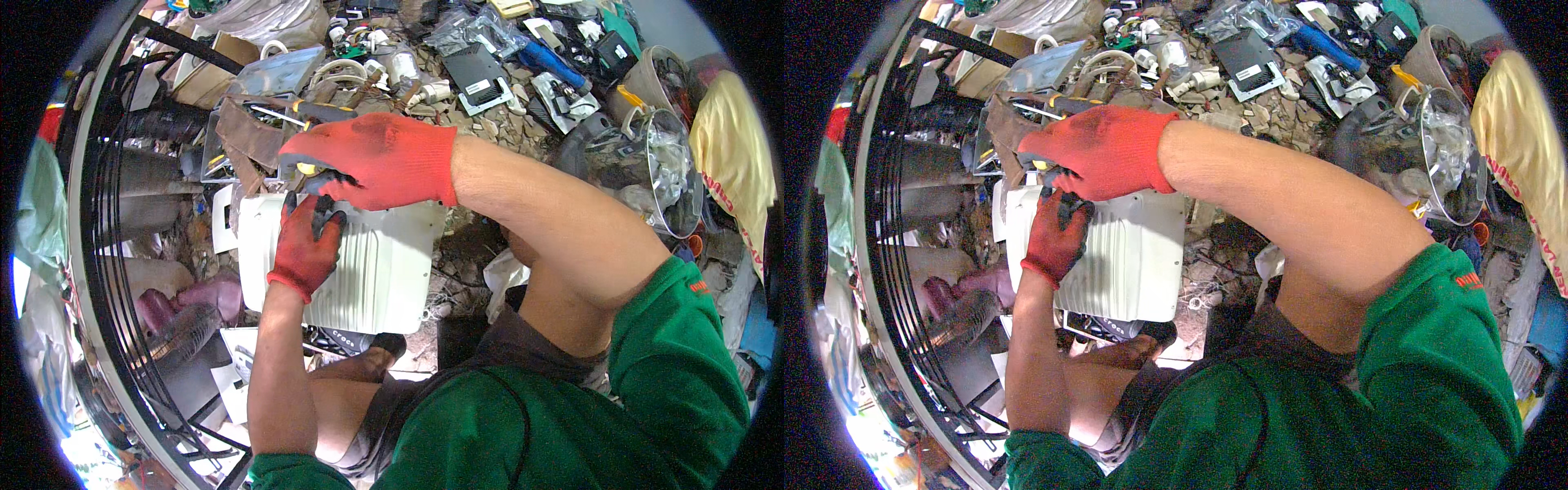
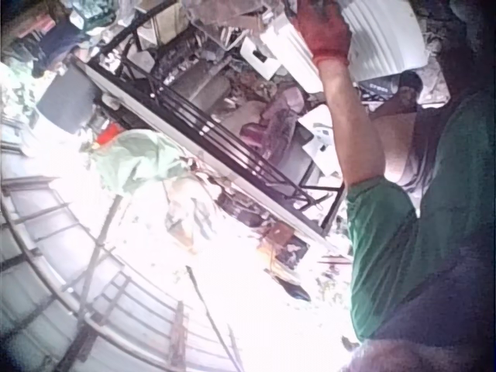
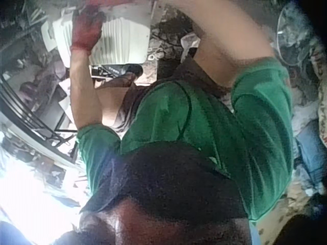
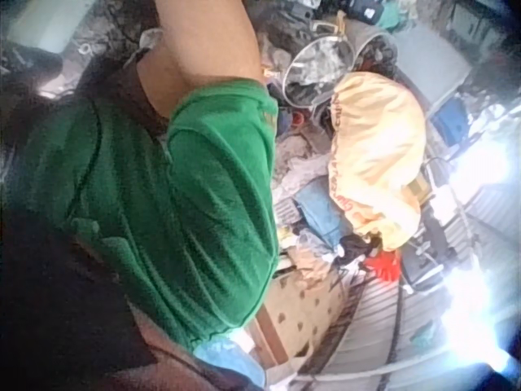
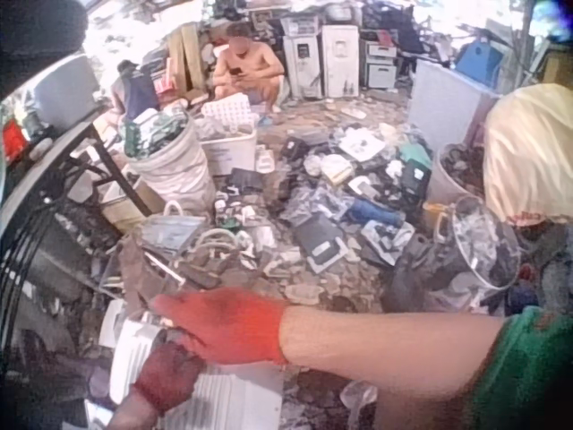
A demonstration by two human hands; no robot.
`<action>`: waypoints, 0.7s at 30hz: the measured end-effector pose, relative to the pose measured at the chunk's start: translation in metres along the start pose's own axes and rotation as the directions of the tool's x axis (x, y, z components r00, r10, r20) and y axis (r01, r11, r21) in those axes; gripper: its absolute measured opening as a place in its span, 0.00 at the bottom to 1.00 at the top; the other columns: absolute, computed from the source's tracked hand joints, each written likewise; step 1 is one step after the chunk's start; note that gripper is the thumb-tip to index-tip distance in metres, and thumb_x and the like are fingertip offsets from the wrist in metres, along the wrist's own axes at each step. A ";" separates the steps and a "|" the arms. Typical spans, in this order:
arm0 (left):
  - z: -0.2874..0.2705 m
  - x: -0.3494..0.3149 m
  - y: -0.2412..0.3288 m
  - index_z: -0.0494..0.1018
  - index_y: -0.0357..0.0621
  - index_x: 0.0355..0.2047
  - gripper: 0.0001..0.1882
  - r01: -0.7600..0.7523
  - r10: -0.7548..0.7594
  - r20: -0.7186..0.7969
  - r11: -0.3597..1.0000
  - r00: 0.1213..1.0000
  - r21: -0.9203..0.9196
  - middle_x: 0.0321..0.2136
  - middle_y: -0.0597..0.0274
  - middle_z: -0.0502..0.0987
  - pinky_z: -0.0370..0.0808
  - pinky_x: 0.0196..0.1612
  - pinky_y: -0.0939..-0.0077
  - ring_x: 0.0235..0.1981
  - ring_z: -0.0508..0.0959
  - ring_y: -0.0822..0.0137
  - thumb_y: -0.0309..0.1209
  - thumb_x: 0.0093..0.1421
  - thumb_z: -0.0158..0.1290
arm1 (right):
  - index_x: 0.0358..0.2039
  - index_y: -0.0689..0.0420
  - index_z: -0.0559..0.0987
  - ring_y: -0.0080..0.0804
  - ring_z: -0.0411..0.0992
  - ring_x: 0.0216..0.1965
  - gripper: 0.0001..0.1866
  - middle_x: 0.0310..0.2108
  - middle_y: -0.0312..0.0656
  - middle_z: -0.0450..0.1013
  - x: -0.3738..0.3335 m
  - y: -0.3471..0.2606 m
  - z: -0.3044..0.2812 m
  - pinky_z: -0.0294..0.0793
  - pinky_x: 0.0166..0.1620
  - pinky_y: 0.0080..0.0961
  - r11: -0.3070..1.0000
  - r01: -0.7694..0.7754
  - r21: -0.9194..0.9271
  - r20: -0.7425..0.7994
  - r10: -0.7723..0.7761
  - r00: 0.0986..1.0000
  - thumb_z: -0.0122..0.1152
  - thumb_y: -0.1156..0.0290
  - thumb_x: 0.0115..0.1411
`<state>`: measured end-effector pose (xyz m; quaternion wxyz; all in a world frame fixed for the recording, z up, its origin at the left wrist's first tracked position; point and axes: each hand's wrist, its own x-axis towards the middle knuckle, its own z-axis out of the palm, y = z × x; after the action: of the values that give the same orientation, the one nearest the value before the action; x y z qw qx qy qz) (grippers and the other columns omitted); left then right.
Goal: The person uses a screwdriver to remove screws from a white electronic device's casing while sitting on the floor in a cluttered area.
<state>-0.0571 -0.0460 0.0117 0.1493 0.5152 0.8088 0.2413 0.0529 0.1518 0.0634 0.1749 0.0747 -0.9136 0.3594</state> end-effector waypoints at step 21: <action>0.005 0.000 -0.020 0.72 0.37 0.44 0.14 0.141 -0.176 -0.062 0.919 0.982 -0.368 0.38 0.54 0.80 0.72 0.44 0.70 0.41 0.78 0.62 0.27 0.58 0.57 | 0.45 0.54 0.75 0.47 0.75 0.43 0.20 0.38 0.47 0.74 0.023 -0.020 0.002 0.75 0.43 0.44 0.995 0.010 -0.095 0.094 -0.001 0.996 0.62 0.58 0.55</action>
<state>-0.0692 -0.0520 -0.0036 0.2226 0.3997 0.7956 0.3972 0.0364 0.1351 0.0832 0.1360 0.0856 -0.9367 0.3112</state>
